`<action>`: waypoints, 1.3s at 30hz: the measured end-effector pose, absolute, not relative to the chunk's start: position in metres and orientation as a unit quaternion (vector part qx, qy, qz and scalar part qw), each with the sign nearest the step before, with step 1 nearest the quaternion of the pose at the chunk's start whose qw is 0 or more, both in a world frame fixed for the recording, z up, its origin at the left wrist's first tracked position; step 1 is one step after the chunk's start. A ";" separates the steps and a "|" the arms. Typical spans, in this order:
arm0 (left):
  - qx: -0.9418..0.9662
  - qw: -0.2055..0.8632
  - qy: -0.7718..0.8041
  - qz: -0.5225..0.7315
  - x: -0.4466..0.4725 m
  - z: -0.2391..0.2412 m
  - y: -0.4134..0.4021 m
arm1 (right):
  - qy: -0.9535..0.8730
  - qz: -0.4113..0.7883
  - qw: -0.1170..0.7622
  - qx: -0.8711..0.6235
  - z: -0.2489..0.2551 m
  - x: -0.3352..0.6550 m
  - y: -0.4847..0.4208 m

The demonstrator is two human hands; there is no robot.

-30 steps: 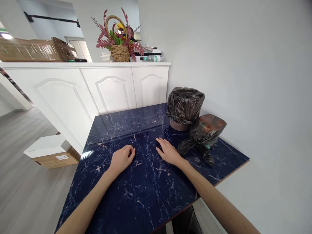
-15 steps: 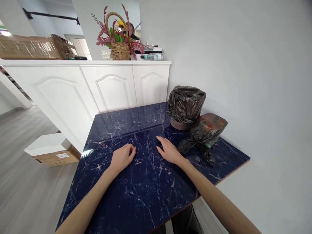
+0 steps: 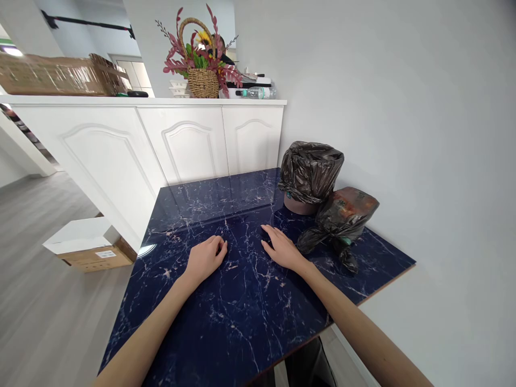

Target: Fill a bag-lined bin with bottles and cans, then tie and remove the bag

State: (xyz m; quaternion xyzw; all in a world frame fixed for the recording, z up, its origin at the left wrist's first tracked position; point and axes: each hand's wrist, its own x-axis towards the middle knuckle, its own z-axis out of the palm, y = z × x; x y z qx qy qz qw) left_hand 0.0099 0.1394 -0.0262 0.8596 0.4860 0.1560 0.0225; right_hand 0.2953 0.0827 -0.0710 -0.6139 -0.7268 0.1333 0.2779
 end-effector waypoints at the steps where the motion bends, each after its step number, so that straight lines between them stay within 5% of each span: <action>1: 0.860 0.024 0.485 0.157 0.010 -0.026 0.139 | -0.727 0.134 0.277 -0.614 -0.070 0.295 0.082; 33: 0.866 0.012 0.474 0.157 0.008 -0.033 0.142 | -0.738 0.138 0.271 -0.602 -0.059 0.287 0.067; 39: 0.867 0.007 0.472 0.160 0.008 -0.037 0.142 | -0.713 0.209 0.422 -0.520 -0.029 0.288 0.000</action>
